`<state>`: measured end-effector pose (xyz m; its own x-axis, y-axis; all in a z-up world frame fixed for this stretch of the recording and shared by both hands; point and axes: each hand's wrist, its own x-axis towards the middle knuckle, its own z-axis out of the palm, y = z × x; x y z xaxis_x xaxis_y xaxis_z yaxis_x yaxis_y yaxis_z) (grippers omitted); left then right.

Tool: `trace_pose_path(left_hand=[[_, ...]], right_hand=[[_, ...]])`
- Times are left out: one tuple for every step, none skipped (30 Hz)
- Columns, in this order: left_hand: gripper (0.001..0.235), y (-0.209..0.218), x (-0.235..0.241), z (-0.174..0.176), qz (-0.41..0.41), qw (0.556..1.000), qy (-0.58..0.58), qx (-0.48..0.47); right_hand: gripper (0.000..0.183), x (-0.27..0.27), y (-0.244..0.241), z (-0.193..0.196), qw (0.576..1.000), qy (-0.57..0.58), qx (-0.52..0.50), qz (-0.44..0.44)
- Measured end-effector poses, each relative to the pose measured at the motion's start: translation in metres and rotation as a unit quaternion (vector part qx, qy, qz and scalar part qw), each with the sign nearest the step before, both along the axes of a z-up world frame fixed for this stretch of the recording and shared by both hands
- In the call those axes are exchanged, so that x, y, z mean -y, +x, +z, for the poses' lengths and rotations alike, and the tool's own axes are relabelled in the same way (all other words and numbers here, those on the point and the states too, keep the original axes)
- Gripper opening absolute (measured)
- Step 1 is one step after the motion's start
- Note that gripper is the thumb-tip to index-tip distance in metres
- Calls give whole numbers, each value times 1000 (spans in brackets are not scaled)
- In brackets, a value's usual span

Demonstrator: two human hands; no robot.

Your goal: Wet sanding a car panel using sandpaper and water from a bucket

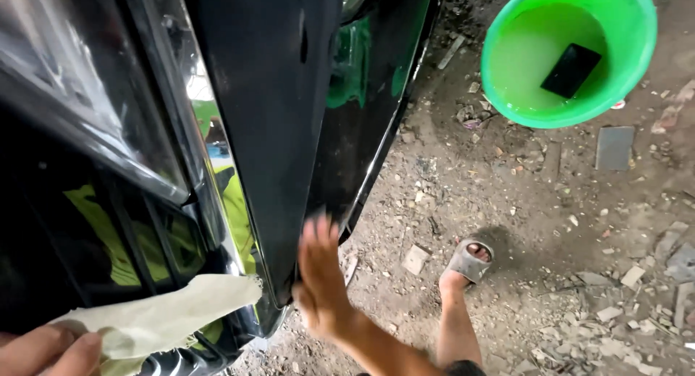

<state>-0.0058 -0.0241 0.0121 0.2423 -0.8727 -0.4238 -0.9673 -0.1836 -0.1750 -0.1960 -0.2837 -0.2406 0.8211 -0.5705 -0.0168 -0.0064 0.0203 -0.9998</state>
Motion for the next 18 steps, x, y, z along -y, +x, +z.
trace_pose_path(left_hand=[[17, -4, -4, -1, 37, 998, 45, 30], [20, -8, -7, 0, 75, 991, 90, 62], [20, -7, -5, -1, 75, 991, 91, 61], [18, -7, -4, -3, 49, 997, 38, 40], [17, -6, -3, -6, 23, 999, -15, 19], [17, 22, -20, -14, 27, 999, -11, 19], [10, 49, -37, -23, -209, 973, -72, -62], [10, 85, -50, -36, -437, 879, -133, -137], [10, 59, -48, -29, -439, 878, -134, -137], [10, 34, -45, -21, -212, 974, -53, -52], [15, 9, -43, -13, 31, 998, 30, 38], [15, 6, -35, -9, 32, 998, 30, 39], [17, 2, -28, -5, 43, 997, 44, 51], [20, -5, -22, -4, 54, 995, 57, 60], [20, -7, -17, -8, 56, 995, 58, 57], [11, -9, -11, -11, 270, 961, -44, -34], [31, -11, -6, -14, 466, 865, -143, -121], [31, -16, -17, -17, 468, 864, -141, -121]], right_hand=[[81, -17, -7, -18, 994, -78, 62, -43], [59, -35, -15, -35, 977, -153, 125, -83], [59, -9, 0, -24, 977, -153, 124, -83], [63, 18, 16, -14, 982, -108, 124, -94], [71, 44, 32, -4, 985, -62, 124, -105], [71, 46, 32, 5, 985, -59, 123, -101], [61, 47, 33, 15, 987, -14, 117, -107], [55, 52, 37, 23, 986, 27, 112, -120], [55, 22, 18, 18, 986, 25, 112, -122], [58, -7, -1, 14, 989, 14, 108, -104], [62, -36, -20, 10, 991, 3, 104, -85], [62, -41, -17, 2, 991, 4, 105, -84], [61, -46, -13, -6, 989, -17, 103, -103], [60, -52, -14, -15, 987, -39, 98, -120], [60, -26, -6, -2, 988, -39, 95, -119], [60, 1, 5, 11, 990, -10, 94, -108], [60, 27, 16, 25, 991, 18, 92, -97], [60, 9, 5, 25, 991, 19, 90, -95]])
